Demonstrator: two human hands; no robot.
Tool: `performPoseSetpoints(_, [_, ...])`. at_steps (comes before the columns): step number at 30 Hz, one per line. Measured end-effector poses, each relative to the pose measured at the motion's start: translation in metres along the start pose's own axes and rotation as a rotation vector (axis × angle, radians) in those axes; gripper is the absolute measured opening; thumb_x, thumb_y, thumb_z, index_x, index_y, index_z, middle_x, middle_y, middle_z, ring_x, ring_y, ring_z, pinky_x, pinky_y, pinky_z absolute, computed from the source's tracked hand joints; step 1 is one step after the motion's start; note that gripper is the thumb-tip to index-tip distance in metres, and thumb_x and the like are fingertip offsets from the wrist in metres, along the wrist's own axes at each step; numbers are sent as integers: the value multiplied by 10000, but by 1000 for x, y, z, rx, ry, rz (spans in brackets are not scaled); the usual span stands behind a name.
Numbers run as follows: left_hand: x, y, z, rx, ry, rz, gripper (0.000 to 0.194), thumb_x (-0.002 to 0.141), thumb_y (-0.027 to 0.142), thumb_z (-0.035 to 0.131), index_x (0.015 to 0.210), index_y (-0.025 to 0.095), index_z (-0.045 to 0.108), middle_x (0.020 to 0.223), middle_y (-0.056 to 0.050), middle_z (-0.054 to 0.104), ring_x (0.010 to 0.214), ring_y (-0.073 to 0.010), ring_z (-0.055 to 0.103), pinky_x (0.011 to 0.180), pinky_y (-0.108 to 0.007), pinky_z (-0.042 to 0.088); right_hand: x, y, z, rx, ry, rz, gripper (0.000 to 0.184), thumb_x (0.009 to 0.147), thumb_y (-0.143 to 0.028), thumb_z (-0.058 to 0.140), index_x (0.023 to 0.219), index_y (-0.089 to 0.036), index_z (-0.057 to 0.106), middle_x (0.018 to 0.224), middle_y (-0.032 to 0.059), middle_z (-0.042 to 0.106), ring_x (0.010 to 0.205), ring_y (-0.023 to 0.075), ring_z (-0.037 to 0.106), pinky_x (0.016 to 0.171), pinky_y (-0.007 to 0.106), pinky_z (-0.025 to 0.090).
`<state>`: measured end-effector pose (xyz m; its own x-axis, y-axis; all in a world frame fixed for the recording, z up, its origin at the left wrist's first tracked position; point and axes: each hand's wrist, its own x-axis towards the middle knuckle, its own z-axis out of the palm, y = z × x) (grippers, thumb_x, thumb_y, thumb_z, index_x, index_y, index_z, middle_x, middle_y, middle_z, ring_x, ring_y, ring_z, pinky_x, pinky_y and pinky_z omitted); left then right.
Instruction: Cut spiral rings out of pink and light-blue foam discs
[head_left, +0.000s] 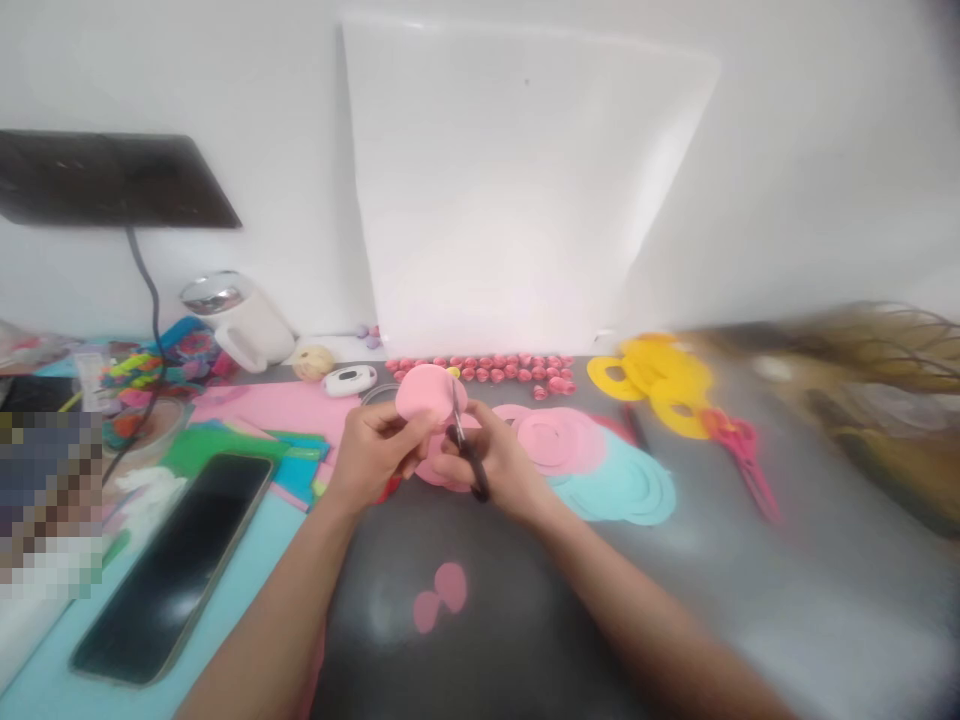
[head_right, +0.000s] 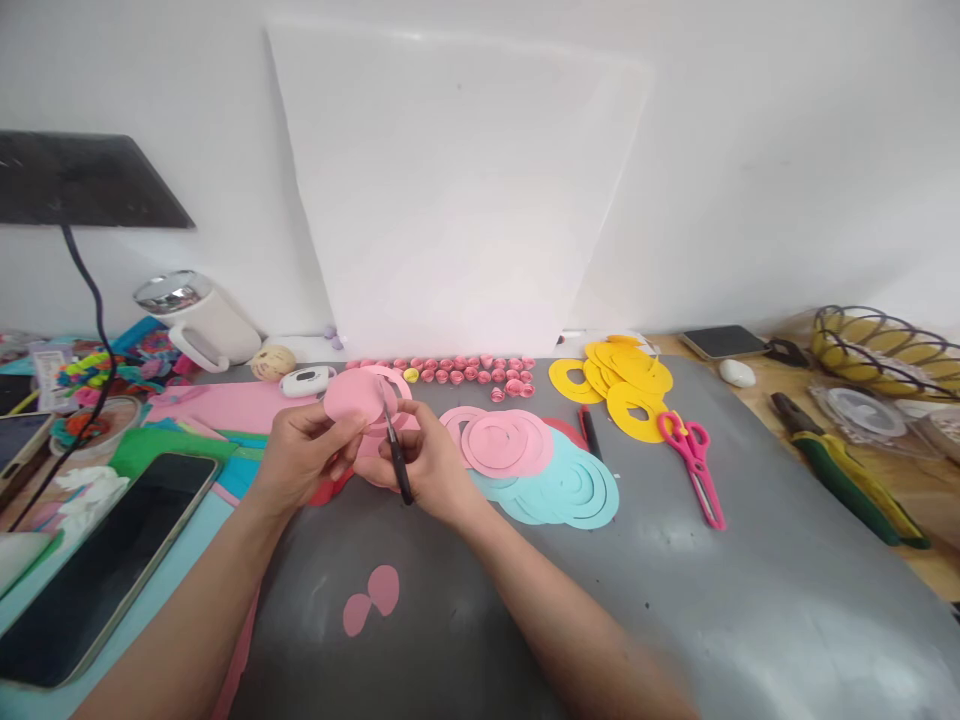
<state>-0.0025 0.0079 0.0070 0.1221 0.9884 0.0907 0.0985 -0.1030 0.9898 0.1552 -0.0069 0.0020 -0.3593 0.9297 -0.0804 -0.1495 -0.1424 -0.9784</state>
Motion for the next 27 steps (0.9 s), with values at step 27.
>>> performPoseSetpoints(27, [0,-3,4,-52,38,11,359,810,362,602,523,154,545,415,41,486,312,-54,405,306,-185,294,-1,4,5,-16,26,27,618,620,-343,781,1096,-184,421,588,-69,549,519,88,434,510,220,343])
